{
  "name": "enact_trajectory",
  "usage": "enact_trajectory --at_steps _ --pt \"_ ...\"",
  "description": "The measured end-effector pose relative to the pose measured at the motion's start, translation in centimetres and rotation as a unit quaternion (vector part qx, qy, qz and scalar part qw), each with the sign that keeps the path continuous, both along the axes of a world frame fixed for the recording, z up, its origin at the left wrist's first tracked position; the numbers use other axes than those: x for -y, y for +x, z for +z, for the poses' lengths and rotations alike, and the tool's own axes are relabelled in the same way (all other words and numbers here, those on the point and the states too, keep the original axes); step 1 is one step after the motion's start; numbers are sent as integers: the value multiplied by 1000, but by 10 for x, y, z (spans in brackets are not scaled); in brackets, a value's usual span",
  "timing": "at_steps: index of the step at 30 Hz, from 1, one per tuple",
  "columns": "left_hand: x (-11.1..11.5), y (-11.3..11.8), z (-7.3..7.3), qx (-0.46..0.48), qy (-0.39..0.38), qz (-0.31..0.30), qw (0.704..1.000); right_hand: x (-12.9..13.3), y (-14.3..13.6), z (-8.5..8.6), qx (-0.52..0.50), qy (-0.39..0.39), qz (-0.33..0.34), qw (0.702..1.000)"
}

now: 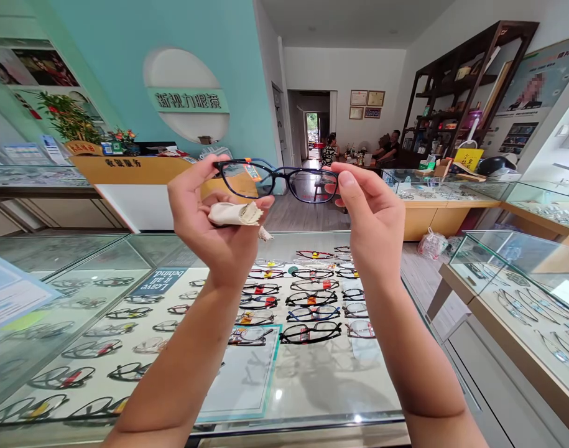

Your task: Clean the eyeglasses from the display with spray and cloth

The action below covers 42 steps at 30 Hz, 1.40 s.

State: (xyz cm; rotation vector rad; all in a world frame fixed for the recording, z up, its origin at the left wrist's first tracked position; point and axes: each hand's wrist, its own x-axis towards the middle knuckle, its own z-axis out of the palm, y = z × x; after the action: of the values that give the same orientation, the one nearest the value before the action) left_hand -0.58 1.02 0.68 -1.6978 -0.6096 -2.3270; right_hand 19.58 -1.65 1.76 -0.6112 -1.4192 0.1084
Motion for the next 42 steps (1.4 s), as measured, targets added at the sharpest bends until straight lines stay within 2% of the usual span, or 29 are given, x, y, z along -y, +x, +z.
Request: enact_trajectory --at_steps 8,10,15,20,23,28,33,39,42 --pt "2 2 -1 -10 -9 3 1000 -5 4 2 -14 -28 46 998" --pt "1 2 -2 -14 -27 -15 999 -7 5 2 -15 -24 45 999" --pt "-2 2 0 -15 5 -68 998 -8 8 0 4 -9 9 1000" --pt "13 4 4 -8 -92 -104 990 -7 6 -1 7 -14 10 1000" --pt "19 6 5 0 -103 -135 985 -8 4 -1 10 -25 27 999" --pt "16 9 4 20 -94 -205 974 -7 2 0 -6 -39 56 998" --pt "11 7 1 12 -131 -195 972 -6 2 0 1 -37 46 998" --pt "10 4 0 13 -197 -254 947 -5 2 -1 -19 -47 66 997" --pt "18 7 5 65 -218 -315 922 -2 0 0 -29 -55 89 994"
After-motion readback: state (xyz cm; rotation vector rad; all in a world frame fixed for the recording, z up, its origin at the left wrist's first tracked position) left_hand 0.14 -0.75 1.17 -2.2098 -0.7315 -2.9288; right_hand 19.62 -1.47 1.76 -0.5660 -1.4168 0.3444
